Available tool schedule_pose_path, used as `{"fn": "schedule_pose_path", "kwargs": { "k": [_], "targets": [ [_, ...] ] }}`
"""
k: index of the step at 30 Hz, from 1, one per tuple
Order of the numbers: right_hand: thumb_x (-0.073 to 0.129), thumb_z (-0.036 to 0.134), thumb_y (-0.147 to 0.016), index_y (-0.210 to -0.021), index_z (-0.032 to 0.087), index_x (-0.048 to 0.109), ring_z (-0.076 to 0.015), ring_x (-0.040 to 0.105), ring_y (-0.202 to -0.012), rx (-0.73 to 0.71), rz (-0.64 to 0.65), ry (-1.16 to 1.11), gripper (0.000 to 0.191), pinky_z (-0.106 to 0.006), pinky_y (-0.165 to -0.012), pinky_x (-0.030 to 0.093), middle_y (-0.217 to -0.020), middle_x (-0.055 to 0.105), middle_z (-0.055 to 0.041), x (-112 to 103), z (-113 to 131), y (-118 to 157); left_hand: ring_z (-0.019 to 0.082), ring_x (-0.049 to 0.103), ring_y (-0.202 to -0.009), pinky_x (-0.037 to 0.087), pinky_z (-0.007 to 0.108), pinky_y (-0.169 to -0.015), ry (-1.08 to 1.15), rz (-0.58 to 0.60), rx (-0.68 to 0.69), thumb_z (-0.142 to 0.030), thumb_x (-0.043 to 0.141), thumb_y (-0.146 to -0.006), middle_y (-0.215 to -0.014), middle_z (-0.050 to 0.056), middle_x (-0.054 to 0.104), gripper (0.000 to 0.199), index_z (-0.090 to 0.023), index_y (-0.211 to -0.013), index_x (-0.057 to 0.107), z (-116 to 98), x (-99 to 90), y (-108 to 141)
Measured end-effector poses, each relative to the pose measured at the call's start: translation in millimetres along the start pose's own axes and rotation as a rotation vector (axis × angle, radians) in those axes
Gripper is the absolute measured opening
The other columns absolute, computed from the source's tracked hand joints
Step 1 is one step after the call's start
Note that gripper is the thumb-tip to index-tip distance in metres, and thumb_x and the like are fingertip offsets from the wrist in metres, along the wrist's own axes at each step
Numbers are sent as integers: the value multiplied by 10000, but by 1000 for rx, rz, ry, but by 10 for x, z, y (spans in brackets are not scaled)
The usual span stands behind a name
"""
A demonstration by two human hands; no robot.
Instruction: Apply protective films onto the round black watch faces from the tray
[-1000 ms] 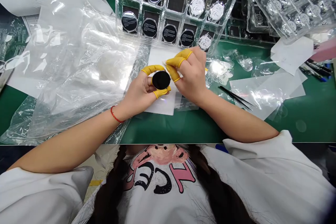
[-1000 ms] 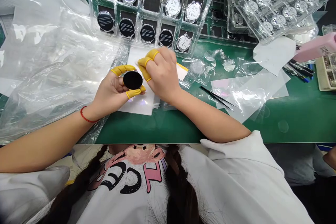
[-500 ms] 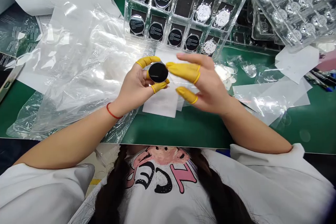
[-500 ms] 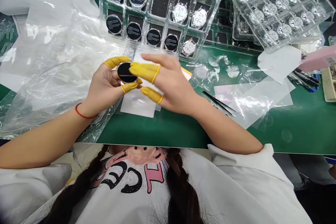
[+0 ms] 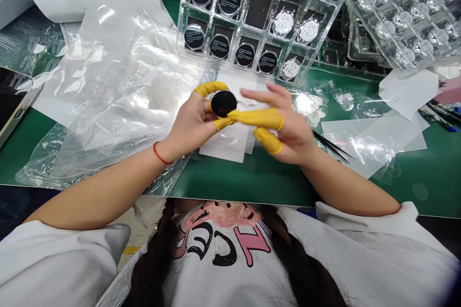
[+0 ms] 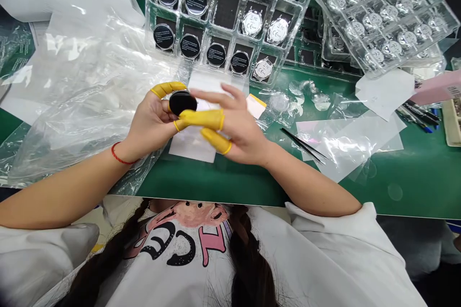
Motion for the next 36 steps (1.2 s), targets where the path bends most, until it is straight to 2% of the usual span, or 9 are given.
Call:
{"fn": "schedule_pose_path", "kwargs": {
  "k": [3, 6, 8, 13, 17, 22, 26, 31, 36],
  "targets": [
    [549, 442, -952, -1239, 329, 641, -265, 548, -1330, 149, -143, -43, 322, -546, -1147, 405, -1273, 676, -58, -203, -163, -7, 205, 762, -872, 653, 398, -833, 10, -60, 34, -442, 826, -718, -934, 4, 717, 708, -262, -1279, 434, -35, -68, -36],
    [747, 435, -808, -1295, 273, 605, -289, 570, -1279, 277, -51, -114, 533, -539, -1096, 466, -1314, 639, -90, -245, -362, 12, 231, 740, -1042, 628, 441, -936, 36, -97, 46, -464, 794, -759, -1060, 28, 714, 686, -290, -1303, 414, -53, -172, -89],
    [771, 391, -780, -1310, 247, 584, -263, 634, -1160, 398, -10, -219, 581, -505, -997, 543, -1292, 639, -97, -221, -494, 49, 231, 713, -1120, 611, 452, -982, 48, -106, 55, -475, 761, -790, -1108, 35, 710, 634, -305, -1296, 418, -63, -230, -125],
    [725, 345, -832, -1216, 263, 606, -179, 699, -890, 582, -83, -505, 410, -390, -793, 613, -1010, 693, -23, -124, -623, 92, 226, 679, -1192, 562, 454, -1072, -9, -162, 221, -534, 808, -723, -1135, -17, 700, 704, -341, -1277, 420, -126, -291, -156],
    [760, 380, -813, -1166, 243, 614, -159, 686, -713, 669, -76, -620, 406, -347, -660, 604, -778, 674, 7, -47, -590, 73, 218, 714, -1112, 572, 450, -1056, -62, -115, 272, -503, 849, -686, -1155, -37, 697, 722, -344, -1255, 434, -174, -223, -106],
    [749, 425, -819, -1199, 234, 606, -164, 704, -728, 682, -38, -638, 449, -369, -709, 614, -802, 696, 0, -83, -623, 66, 244, 715, -1110, 584, 471, -1028, -44, -70, 202, -463, 842, -706, -1129, -2, 703, 697, -294, -1251, 442, -195, -167, -70],
    [727, 373, -818, -1050, 236, 681, -188, 702, -915, 639, -99, -470, 273, -421, -863, 597, -961, 721, -25, -258, -688, 49, 259, 673, -1182, 558, 492, -1056, -30, -65, 167, -431, 840, -721, -1108, -12, 705, 706, -278, -1273, 429, -161, -184, -96],
    [714, 308, -803, -871, 225, 703, -187, 661, -823, 605, -78, -308, 108, -458, -825, 581, -902, 704, -18, -335, -690, 46, 256, 662, -1179, 522, 526, -1101, -28, -44, 124, -382, 866, -696, -1094, -23, 706, 754, -271, -1287, 409, -145, -196, -118],
    [749, 309, -807, -818, 241, 696, -182, 657, -845, 538, -133, -378, 87, -446, -843, 557, -881, 706, -14, -439, -531, -41, 267, 702, -1106, 572, 516, -1022, -42, -53, 58, -385, 867, -680, -1066, 31, 713, 732, -260, -1267, 447, -120, -160, -123]
  ]
}}
Point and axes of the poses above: each hand's wrist, its own y-axis away from the middle knuckle, its own x-axis out of the palm, z = x × y, the point moved 4 cm from there along -y, towards the middle knuckle
